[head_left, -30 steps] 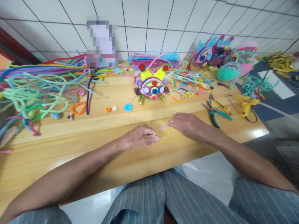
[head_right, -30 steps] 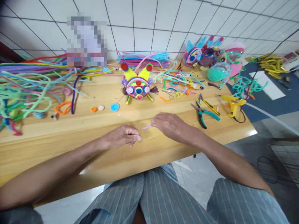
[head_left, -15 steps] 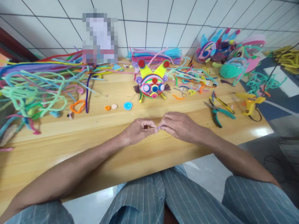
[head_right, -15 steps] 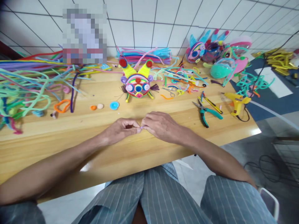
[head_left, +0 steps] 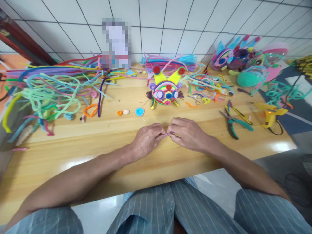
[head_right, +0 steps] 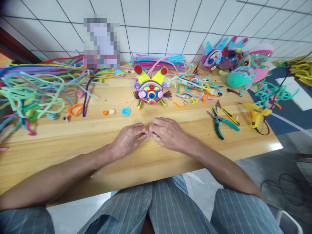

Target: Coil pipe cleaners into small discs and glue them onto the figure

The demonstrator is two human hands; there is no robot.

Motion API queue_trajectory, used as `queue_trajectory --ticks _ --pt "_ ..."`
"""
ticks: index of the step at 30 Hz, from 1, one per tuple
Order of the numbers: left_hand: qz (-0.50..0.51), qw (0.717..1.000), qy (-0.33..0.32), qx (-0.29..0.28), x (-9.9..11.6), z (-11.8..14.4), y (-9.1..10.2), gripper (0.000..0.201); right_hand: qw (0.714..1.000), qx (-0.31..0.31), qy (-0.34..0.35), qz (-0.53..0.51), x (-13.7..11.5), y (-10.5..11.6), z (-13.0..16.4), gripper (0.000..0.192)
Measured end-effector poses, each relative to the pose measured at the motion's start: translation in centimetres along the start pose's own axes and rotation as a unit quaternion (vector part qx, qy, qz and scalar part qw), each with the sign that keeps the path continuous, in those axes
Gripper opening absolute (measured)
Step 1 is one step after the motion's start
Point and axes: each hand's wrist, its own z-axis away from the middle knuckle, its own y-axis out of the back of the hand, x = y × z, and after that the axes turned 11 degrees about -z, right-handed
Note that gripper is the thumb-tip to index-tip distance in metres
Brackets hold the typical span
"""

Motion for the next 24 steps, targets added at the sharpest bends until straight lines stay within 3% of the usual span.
queue_trajectory --ticks 4,7,11,15,18,24 --pt "0.051 0.998 0.024 0.018 0.0 -0.1 -0.1 0.013 0.999 0.026 -0.009 -0.04 0.2 0.1 0.0 0.013" --pt "0.14 0.987 0.059 0.06 0.0 -0.3 -0.2 0.014 0.988 0.086 -0.038 -0.12 0.3 -0.1 0.0 0.013" --pt "0.295 0.941 0.127 0.106 0.1 -0.3 -0.4 0.026 0.944 0.182 -0.106 -0.254 -0.1 -1.2 -0.2 0.014" --pt "0.385 0.901 0.172 0.096 0.3 -0.6 -0.2 0.04 0.889 0.218 -0.181 -0.36 -0.5 -2.2 -0.6 0.013" --pt "0.376 0.91 0.168 0.053 -0.1 -1.1 0.6 0.045 0.88 0.192 -0.206 -0.382 -0.1 -1.9 -0.7 0.014" --pt "0.227 0.972 0.065 -0.016 -0.8 -1.4 1.6 0.028 0.924 0.137 -0.154 -0.321 0.7 -0.2 -0.4 0.009"
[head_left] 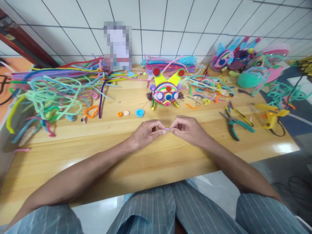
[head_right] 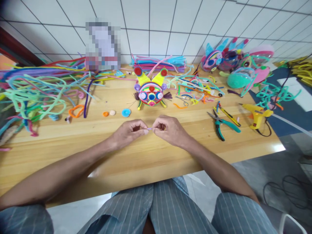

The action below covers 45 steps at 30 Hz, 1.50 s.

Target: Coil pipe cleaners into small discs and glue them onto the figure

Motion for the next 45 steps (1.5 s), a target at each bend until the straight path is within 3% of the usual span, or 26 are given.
queue_trajectory --ticks 3,9,20,23,27,30,33,36,39,42,45 --pt "-0.043 0.999 -0.018 -0.001 -0.1 0.2 -0.3 0.024 0.999 -0.024 0.015 0.033 -0.3 0.2 0.1 0.009" --pt "-0.022 1.0 0.002 -0.006 -0.1 0.3 -0.6 0.03 0.999 -0.028 0.012 0.045 -0.5 0.0 0.1 0.011" --pt "-0.041 0.997 0.01 -0.058 -0.2 0.5 -0.9 0.023 0.985 -0.114 0.045 0.122 -0.3 0.2 -0.3 0.015" --pt "-0.001 1.0 0.004 -0.025 -0.3 0.5 -1.1 0.026 0.993 -0.08 0.024 0.082 -0.5 0.3 -0.4 0.012" --pt "0.101 0.992 0.006 0.075 -0.2 0.7 -1.6 0.032 0.999 0.019 -0.017 -0.045 -0.4 -1.2 -0.2 0.01" --pt "0.176 0.977 0.038 0.112 -0.3 0.9 -2.1 0.037 0.981 0.082 -0.082 -0.155 -0.1 -3.3 0.2 0.017" --pt "0.222 0.965 0.069 0.123 -0.6 0.8 -2.2 0.039 0.963 0.099 -0.133 -0.211 0.1 -4.3 0.1 0.022" --pt "0.163 0.98 0.042 0.107 -0.6 0.4 -1.4 0.031 0.974 0.064 -0.123 -0.18 0.2 -3.3 -0.4 0.019" --pt "0.028 0.993 -0.043 0.105 -0.5 0.1 -0.7 0.017 0.993 0.018 -0.076 -0.09 0.0 -1.7 -0.7 0.013" --pt "-0.075 0.985 -0.123 0.095 -0.6 0.1 -0.5 0.01 0.999 -0.019 -0.035 0.008 -0.4 -0.8 -0.7 0.01" --pt "-0.128 0.975 -0.164 0.074 -0.8 0.4 -0.7 0.011 0.997 -0.048 -0.012 0.067 -0.8 -0.5 -0.6 0.013"
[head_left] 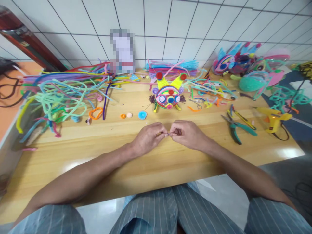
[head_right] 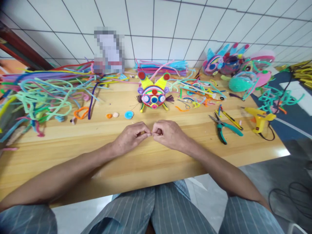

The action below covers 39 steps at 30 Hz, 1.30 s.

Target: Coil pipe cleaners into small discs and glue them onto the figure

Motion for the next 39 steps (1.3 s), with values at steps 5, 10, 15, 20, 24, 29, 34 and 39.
queue_trajectory --ticks 5,10,15,20,24,29,34,39 --pt "0.09 0.992 0.069 0.05 0.7 0.3 -0.2 0.017 0.995 0.045 -0.014 -0.082 -0.3 -0.8 0.2 0.009" --pt "0.29 0.925 0.224 0.102 1.0 0.4 -0.9 0.033 0.944 0.126 -0.115 -0.283 -0.3 -3.3 0.2 0.022" --pt "0.321 0.919 0.227 0.02 0.2 -0.5 0.0 0.04 0.951 0.096 -0.124 -0.265 0.0 -2.3 -0.3 0.022" --pt "0.184 0.971 0.153 -0.024 -0.3 -0.9 0.8 0.029 0.986 0.035 -0.085 -0.141 0.2 -0.4 -0.5 0.015" --pt "0.106 0.986 0.12 -0.052 -0.3 -0.6 0.8 0.018 0.999 -0.015 -0.05 -0.01 -0.3 0.0 -0.5 0.01" --pt "0.166 0.972 0.164 -0.022 0.1 -0.5 0.4 0.021 1.0 -0.014 -0.027 0.001 -0.5 0.3 -0.4 0.009" --pt "0.371 0.882 0.279 0.077 1.0 -0.3 -0.6 0.037 0.966 0.036 -0.112 -0.229 0.1 -1.4 -0.7 0.027" --pt "0.433 0.852 0.287 0.058 0.9 -0.7 -0.3 0.042 0.941 0.052 -0.128 -0.31 0.7 -2.0 -1.4 0.031"
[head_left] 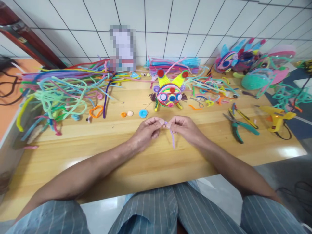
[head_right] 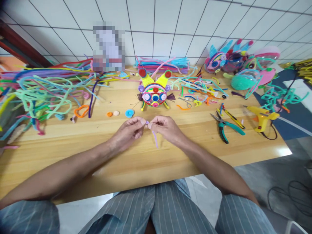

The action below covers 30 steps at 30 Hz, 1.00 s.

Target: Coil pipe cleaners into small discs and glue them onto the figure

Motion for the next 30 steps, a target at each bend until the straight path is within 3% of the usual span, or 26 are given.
queue_trajectory --ticks 3,7,10,13,17,20,25,30 --pt "-0.101 0.993 -0.042 -0.034 0.5 -0.7 1.0 0.037 0.999 -0.032 -0.027 0.024 -0.6 0.7 -0.1 0.025" --pt "-0.251 0.959 -0.102 -0.08 0.6 -1.2 2.1 0.028 0.993 -0.068 -0.044 0.085 -1.1 1.5 0.2 0.022" --pt "-0.289 0.948 -0.122 -0.058 0.4 -1.0 1.9 0.026 0.991 -0.069 -0.029 0.112 -0.9 1.6 0.4 0.024" --pt "-0.223 0.968 -0.112 -0.003 -0.1 -0.4 0.9 0.029 0.995 -0.049 -0.014 0.09 -0.3 1.1 0.4 0.026" --pt "-0.018 0.998 -0.015 0.054 -0.7 0.4 -0.9 0.04 1.0 0.001 0.014 0.003 0.8 -0.3 0.3 0.03" --pt "0.031 0.998 0.014 0.046 -0.7 0.4 -1.2 0.043 1.0 0.012 0.01 -0.027 0.9 -0.6 0.1 0.031" --pt "-0.152 0.985 -0.052 -0.071 0.3 -0.5 0.7 0.034 0.996 -0.053 -0.056 0.035 -0.3 1.2 0.1 0.025" --pt "-0.274 0.951 -0.119 -0.084 0.6 -0.5 1.3 0.02 0.989 -0.091 -0.087 0.072 -0.9 2.1 0.5 0.027"
